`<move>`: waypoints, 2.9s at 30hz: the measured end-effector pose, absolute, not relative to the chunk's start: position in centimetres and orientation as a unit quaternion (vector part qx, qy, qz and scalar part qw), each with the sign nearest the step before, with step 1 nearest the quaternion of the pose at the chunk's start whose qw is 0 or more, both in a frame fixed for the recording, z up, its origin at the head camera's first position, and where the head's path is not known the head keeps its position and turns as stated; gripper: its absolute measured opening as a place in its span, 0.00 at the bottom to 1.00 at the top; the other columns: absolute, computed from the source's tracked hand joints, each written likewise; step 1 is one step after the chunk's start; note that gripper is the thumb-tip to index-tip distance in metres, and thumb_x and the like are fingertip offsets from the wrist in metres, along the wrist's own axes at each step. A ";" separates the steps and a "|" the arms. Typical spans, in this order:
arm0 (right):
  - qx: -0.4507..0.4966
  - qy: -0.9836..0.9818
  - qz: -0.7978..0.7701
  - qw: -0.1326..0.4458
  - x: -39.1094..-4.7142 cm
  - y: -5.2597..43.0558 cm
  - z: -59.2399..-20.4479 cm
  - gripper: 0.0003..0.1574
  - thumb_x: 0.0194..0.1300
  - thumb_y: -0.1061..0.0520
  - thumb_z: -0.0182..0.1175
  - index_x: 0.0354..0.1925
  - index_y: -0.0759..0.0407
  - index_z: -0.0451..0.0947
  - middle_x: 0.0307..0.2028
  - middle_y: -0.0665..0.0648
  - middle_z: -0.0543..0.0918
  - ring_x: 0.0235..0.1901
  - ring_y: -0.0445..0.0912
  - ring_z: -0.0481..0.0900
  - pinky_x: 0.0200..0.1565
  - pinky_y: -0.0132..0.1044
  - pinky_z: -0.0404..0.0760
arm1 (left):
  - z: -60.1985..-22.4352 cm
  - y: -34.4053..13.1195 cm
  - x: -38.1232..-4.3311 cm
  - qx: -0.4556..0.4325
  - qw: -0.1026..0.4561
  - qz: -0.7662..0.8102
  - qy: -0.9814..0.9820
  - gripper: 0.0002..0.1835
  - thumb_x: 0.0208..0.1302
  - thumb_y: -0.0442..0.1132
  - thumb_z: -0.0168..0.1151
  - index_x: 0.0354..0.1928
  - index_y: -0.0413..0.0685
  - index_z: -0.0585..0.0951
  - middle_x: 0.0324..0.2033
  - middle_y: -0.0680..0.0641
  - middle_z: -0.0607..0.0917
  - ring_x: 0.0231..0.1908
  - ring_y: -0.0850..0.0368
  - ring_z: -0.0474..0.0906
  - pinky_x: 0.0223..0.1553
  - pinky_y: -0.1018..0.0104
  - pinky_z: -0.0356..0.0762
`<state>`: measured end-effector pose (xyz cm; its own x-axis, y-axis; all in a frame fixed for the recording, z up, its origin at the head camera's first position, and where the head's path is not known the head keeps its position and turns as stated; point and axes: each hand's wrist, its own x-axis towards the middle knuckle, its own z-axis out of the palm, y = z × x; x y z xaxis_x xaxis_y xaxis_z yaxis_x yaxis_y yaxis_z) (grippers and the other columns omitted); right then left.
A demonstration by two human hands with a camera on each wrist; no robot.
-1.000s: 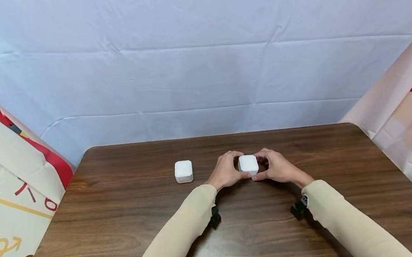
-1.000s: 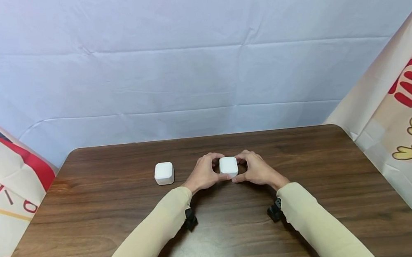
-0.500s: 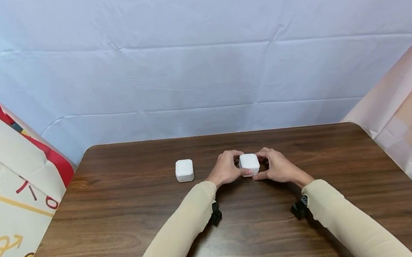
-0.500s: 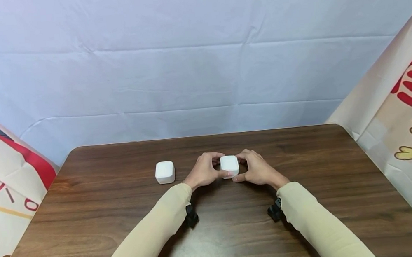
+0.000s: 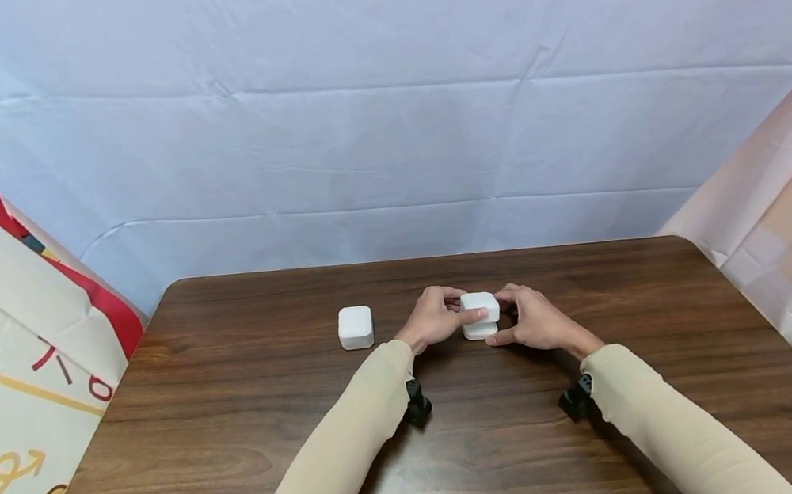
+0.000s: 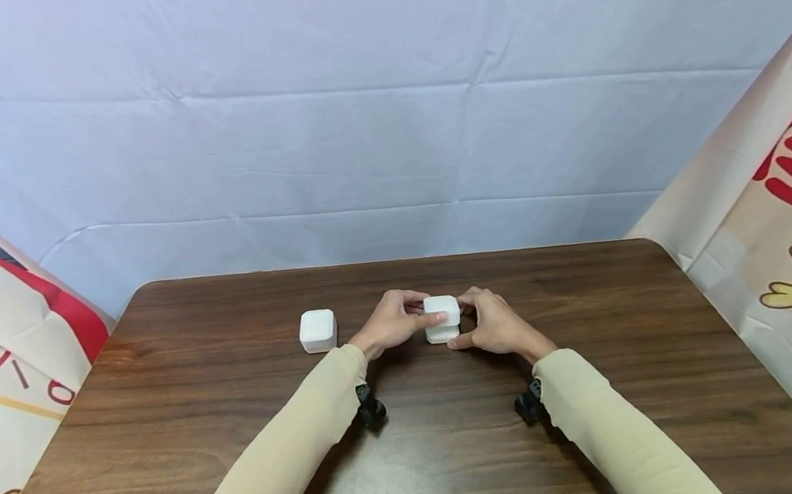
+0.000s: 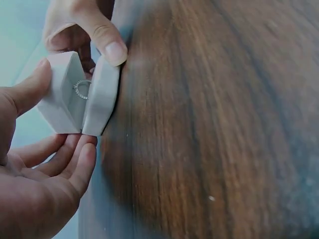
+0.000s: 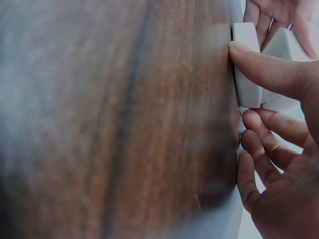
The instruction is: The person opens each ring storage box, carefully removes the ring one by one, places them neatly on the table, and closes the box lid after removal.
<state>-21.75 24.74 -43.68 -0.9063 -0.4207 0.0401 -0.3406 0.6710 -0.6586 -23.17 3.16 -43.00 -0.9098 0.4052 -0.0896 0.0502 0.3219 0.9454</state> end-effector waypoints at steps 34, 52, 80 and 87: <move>-0.200 0.906 -0.369 0.053 -21.9 25.0 -44.1 0.27 0.50 0.56 0.82 0.44 0.66 0.80 0.40 0.59 0.79 0.42 0.51 0.75 0.46 0.47 0.75 | -42.5 2.4 -20.7 0.126 0.031 0.478 0.868 0.08 0.62 0.36 0.74 0.40 0.40 0.88 0.32 0.51 0.88 0.32 0.63 0.83 0.38 0.70 0.80; -0.203 0.907 -0.367 0.051 -22.0 25.0 -44.2 0.25 0.50 0.56 0.81 0.43 0.64 0.81 0.40 0.59 0.79 0.42 0.51 0.75 0.46 0.46 0.75 | -43.6 5.2 -21.0 0.135 -0.017 0.404 0.904 0.04 0.63 0.36 0.72 0.30 0.49 0.88 0.23 0.58 0.82 0.26 0.66 0.76 0.32 0.71 0.74; -0.220 0.904 -0.363 0.046 -22.1 25.1 -44.2 0.23 0.49 0.63 0.79 0.43 0.68 0.81 0.40 0.60 0.80 0.41 0.52 0.75 0.44 0.45 0.74 | -41.3 3.5 -19.3 0.188 0.055 0.380 0.904 0.07 0.59 0.34 0.72 0.24 0.51 0.90 0.22 0.59 0.85 0.28 0.64 0.76 0.37 0.69 0.75; -0.209 0.906 -0.366 0.043 -22.0 24.9 -44.3 0.28 0.48 0.58 0.82 0.44 0.67 0.81 0.39 0.58 0.80 0.41 0.51 0.76 0.45 0.44 0.75 | -40.4 3.0 -18.3 0.211 0.166 0.350 0.897 0.07 0.55 0.34 0.73 0.22 0.52 0.91 0.21 0.60 0.86 0.27 0.64 0.77 0.30 0.73 0.74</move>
<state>-21.96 24.90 -44.31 -0.9089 -0.4103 0.0751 -0.3474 0.6447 -0.6809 -18.31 3.00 -40.38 -0.8557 0.4956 -0.1490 0.2635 0.6652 0.6987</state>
